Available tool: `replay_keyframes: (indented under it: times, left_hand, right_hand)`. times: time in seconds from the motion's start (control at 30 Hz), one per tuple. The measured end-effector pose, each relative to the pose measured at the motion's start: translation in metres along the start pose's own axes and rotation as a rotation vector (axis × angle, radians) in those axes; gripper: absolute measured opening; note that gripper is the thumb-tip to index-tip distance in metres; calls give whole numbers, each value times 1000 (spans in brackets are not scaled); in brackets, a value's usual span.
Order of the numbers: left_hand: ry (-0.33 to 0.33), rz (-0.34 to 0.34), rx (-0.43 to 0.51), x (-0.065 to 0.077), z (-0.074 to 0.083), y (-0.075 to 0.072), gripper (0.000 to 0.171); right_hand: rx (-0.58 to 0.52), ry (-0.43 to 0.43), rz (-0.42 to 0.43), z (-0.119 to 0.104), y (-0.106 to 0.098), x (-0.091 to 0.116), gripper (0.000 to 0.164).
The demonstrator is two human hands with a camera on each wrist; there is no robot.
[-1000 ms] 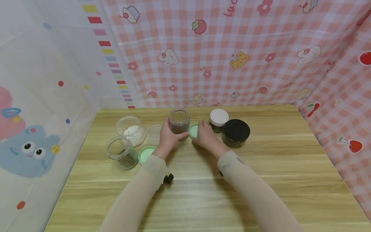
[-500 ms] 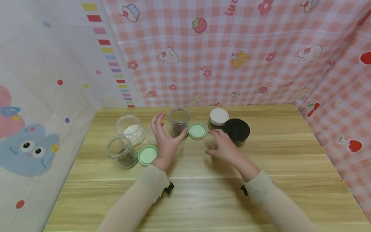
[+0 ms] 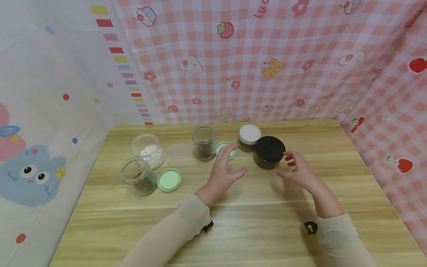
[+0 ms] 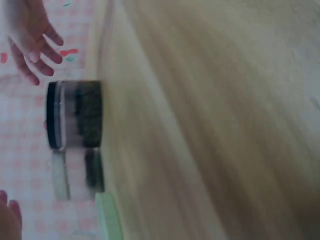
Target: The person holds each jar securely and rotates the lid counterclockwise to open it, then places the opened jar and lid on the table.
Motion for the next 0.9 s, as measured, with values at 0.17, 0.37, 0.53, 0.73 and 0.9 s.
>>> replay_keyframes:
  times: [0.17, 0.37, 0.53, 0.73, 0.9]
  left_hand:
    - [-142, -140, -4, -3, -15, 26, 71]
    - [-366, -186, 64, -11, -36, 55, 74]
    - [-420, -216, -38, -16, -41, 70, 73]
    - [-408, -223, -88, -19, -37, 82, 69]
    - [-441, -160, -79, -20, -36, 85, 63]
  right_hand:
    - [-35, 64, 0, 17, -5, -10, 83]
    - [-58, 105, -42, 34, -3, -24, 92]
    - [-131, 147, -83, 47, 3, -37, 95]
    - [-188, 166, -130, 52, 6, -46, 97]
    - [-245, 140, -180, 50, 10, -52, 91]
Point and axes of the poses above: each hand's wrist, its own x-axis away from the middle knuckle, its own y-axis out of the palm, z = x × y, the point moved 4 cm from there along -x, towards the middle knuckle, and after that the axes turned 8 degrees about z, right-handed, at the moved point
